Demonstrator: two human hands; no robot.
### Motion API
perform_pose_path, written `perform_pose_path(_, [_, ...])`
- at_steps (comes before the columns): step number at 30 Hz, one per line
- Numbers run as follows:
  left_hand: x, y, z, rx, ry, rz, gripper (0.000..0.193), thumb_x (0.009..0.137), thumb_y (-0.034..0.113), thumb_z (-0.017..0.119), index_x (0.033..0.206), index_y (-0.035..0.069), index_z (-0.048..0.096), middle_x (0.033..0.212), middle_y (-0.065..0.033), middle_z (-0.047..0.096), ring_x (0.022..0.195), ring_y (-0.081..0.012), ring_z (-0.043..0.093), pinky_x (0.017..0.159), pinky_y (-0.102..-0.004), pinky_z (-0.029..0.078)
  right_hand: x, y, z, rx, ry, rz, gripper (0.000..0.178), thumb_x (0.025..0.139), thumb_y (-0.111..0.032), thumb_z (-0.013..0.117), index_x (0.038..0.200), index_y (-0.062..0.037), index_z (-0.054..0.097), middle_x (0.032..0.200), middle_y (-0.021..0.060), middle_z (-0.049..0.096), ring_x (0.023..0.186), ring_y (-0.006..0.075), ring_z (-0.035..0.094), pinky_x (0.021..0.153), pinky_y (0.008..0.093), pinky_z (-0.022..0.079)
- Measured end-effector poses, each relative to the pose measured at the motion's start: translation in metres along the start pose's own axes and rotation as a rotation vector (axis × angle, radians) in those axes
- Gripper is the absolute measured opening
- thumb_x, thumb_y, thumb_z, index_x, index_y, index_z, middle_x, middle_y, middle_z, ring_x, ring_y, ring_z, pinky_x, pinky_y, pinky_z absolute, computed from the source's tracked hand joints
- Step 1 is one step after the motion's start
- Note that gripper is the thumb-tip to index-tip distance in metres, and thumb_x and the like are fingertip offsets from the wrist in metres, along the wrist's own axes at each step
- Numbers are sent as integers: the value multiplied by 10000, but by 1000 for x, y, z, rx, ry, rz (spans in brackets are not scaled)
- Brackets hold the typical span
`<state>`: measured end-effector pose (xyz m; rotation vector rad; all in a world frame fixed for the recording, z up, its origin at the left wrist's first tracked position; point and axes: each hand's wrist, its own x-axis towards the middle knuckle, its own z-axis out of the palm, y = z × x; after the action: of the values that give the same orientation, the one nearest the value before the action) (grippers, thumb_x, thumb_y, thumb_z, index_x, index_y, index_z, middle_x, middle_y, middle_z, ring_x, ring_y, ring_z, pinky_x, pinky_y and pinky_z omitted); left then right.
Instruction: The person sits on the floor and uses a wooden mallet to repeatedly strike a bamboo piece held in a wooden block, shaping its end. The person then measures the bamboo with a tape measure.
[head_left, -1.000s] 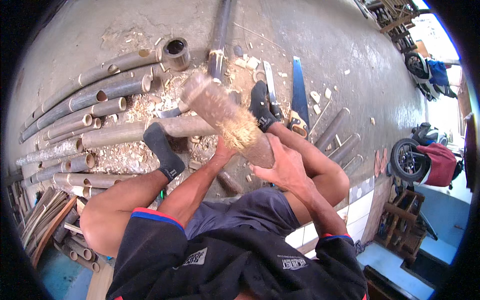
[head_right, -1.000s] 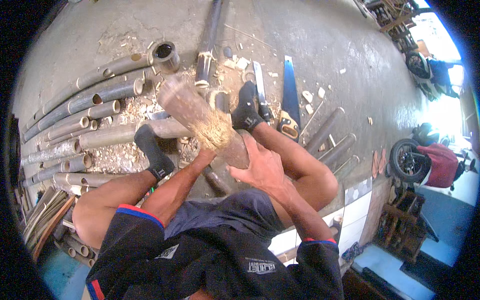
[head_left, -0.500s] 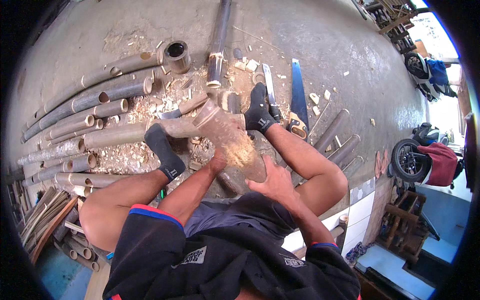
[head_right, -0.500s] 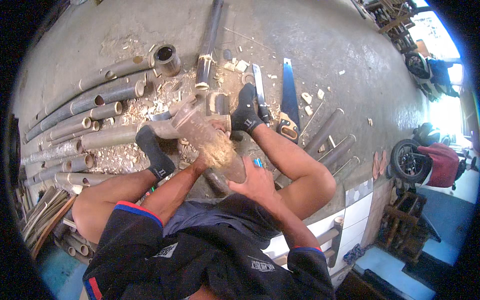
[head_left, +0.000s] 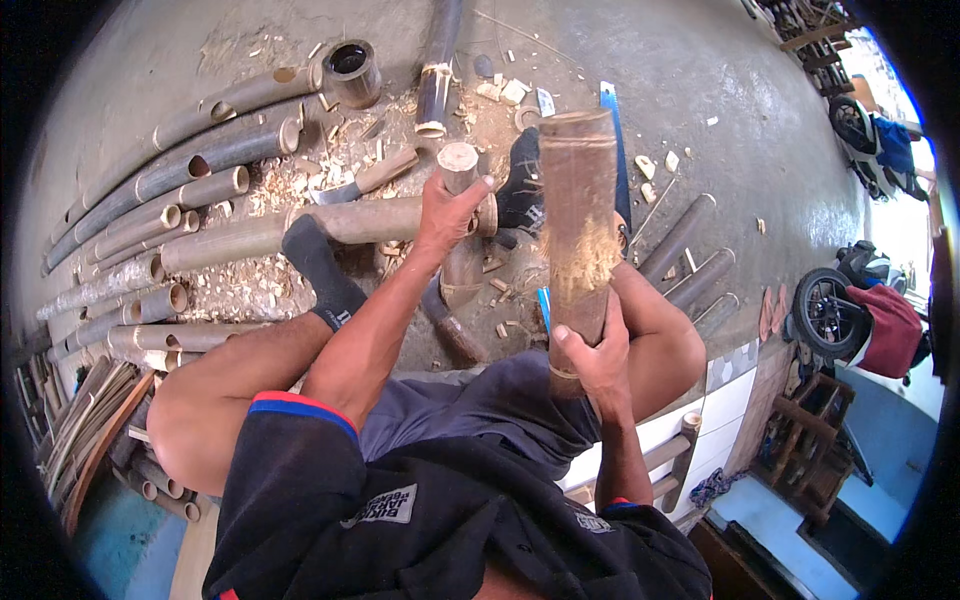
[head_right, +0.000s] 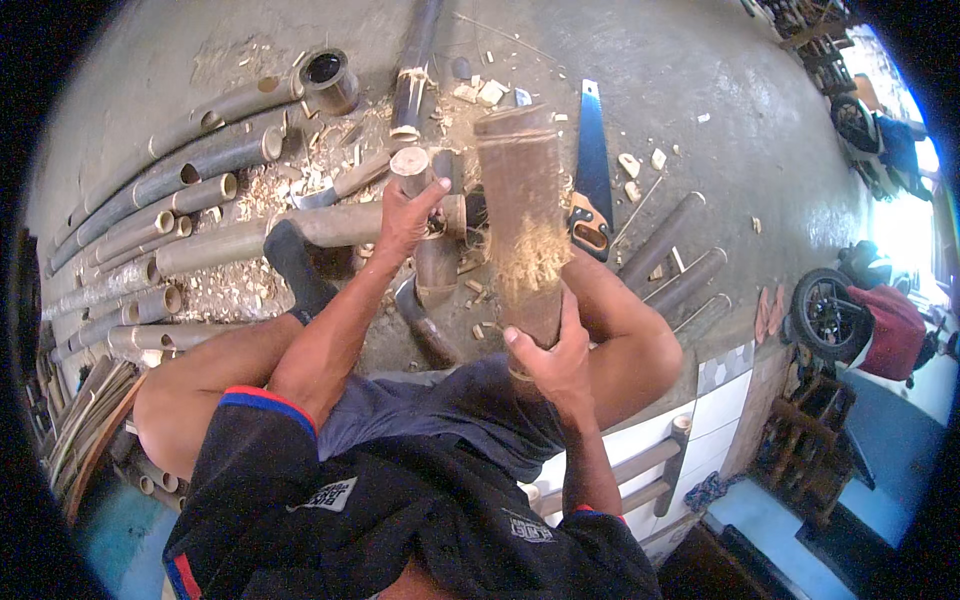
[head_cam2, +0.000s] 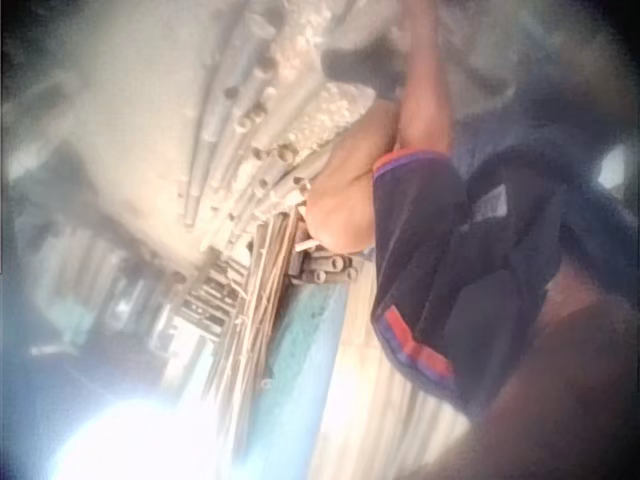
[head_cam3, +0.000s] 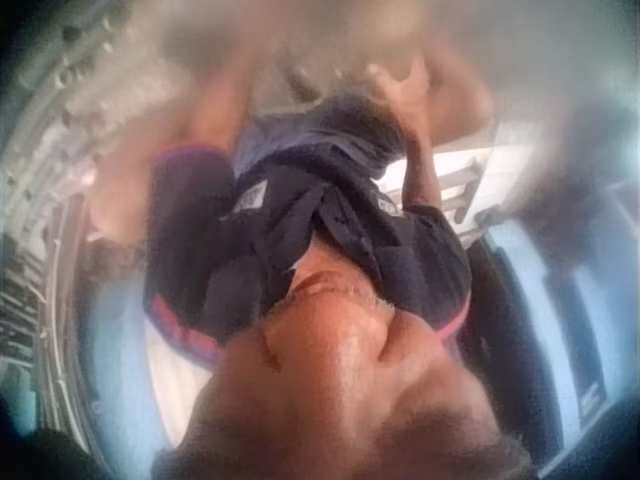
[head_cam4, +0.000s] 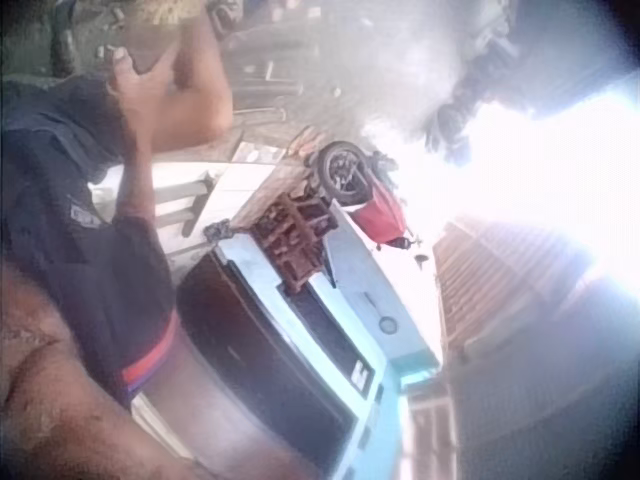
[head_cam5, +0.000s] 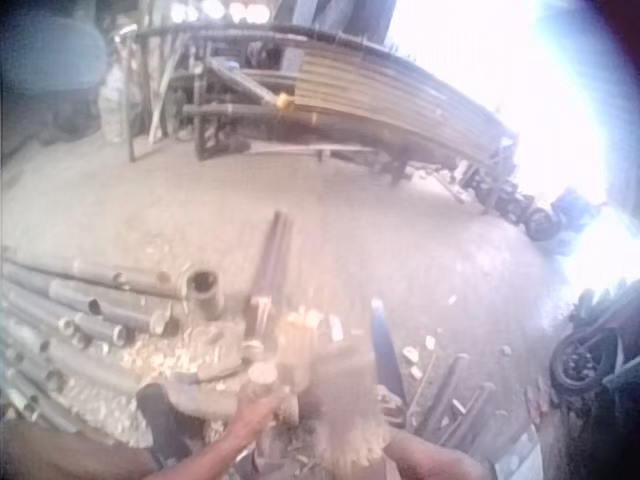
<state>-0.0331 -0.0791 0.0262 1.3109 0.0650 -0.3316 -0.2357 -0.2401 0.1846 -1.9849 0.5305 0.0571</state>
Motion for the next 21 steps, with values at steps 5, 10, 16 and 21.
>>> perform_pose_path(5, [1,-2,0,-5,-20,-13,405,842,293,843,1101,29,677,974,-5,688,849,-91,614,757,-286,518,9,-3,2,60,-13,7,787,820,-206,771,1482,18,410,1257,208,673,1163,284,659,1036,397,486])
perform_pose_path(10, [1,-4,1,-76,-46,-80,425,842,298,845,1123,27,678,989,-9,696,853,-93,624,758,-283,523,14,-12,6,20,-65,16,796,810,-202,785,1477,23,412,1253,216,674,1168,273,658,1036,397,488])
perform_pose_path(16, [5,-15,-1,-87,-28,-62,422,838,293,851,1117,33,671,979,-12,695,817,-87,628,698,-266,527,21,-16,6,-20,-65,-21,819,797,-201,796,1478,30,405,1259,218,671,1172,279,660,1037,394,487])
perform_pose_path(21, [5,-12,-1,-101,-7,-99,406,843,298,850,1098,38,671,927,4,680,750,-65,603,616,-263,516,33,-23,2,1,-41,-111,821,789,-200,791,1475,36,407,1271,219,659,1186,284,648,1043,394,476])
